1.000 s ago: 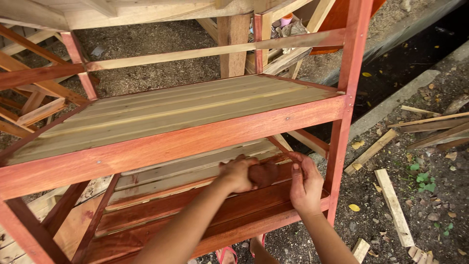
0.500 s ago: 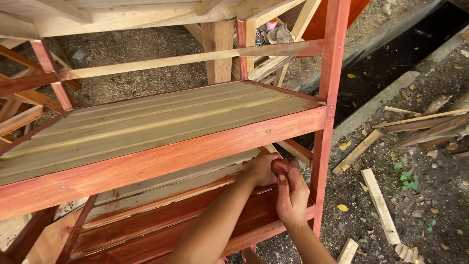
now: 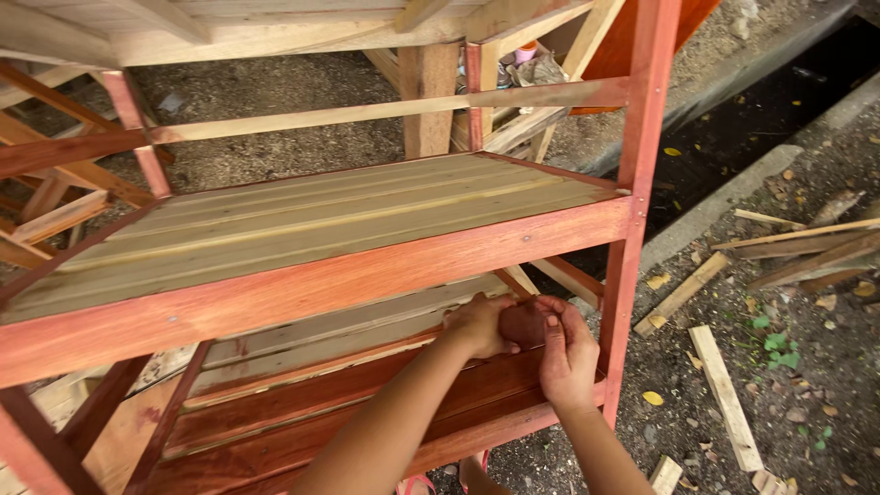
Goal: The person dips a cloth-like staining pad into a bucket of red-brown stain and wipes the stain onto the wooden slats and frame of a multi-tier shelf unit, working across the shelves and rails by hand.
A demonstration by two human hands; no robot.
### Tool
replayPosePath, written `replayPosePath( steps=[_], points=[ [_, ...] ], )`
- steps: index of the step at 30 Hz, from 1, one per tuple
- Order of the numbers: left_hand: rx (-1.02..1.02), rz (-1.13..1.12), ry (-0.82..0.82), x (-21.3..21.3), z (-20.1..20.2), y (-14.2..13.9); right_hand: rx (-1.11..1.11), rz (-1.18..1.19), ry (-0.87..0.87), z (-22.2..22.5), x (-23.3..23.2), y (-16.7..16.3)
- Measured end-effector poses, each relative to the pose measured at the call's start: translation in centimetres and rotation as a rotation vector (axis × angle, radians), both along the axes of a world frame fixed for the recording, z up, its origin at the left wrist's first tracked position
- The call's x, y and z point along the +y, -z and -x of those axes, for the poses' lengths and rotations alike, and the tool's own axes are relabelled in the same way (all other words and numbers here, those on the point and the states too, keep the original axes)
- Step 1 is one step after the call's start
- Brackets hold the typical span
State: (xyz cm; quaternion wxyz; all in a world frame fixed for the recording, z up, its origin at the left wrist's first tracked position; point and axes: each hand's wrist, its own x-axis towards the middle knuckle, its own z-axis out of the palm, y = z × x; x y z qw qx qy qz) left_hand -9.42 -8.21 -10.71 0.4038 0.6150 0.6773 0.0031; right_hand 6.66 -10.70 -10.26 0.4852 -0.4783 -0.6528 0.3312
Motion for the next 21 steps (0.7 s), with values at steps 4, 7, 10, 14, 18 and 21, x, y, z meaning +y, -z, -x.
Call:
replayPosePath(
  steps=[4, 7, 10, 14, 18, 21],
  points=[
    [0.107, 0.011, -0.062, -5.8, 6.7, -1.1, -0.160, 0.230, 0.026, 1.2, 0.0, -0.3],
    [0.211, 0.084, -0.155, -11.5, 13.7, -2.4, -0.018, 0.153, -0.034, 4.1, 0.1, -0.7],
    [0.346, 0.189, -0.229, -16.6, 20.6, -4.3, 0.076, 0.197, -0.116, 8.2, 0.5, -1.0],
    [0.421, 0.263, -0.380, -21.1, 26.8, -5.9, 0.124, 0.103, -0.302, 14.1, 0.0, -1.5],
    [0.559, 0.305, -0.417, -22.2, 28.8, -5.3, 0.037, 0.200, -0.458, 17.7, -1.3, -2.3],
    [0.667, 0.250, -0.477, -21.8, 29.1, -4.9, -0.101, 0.232, -0.564, 18.0, -1.4, -2.4]
  ],
)
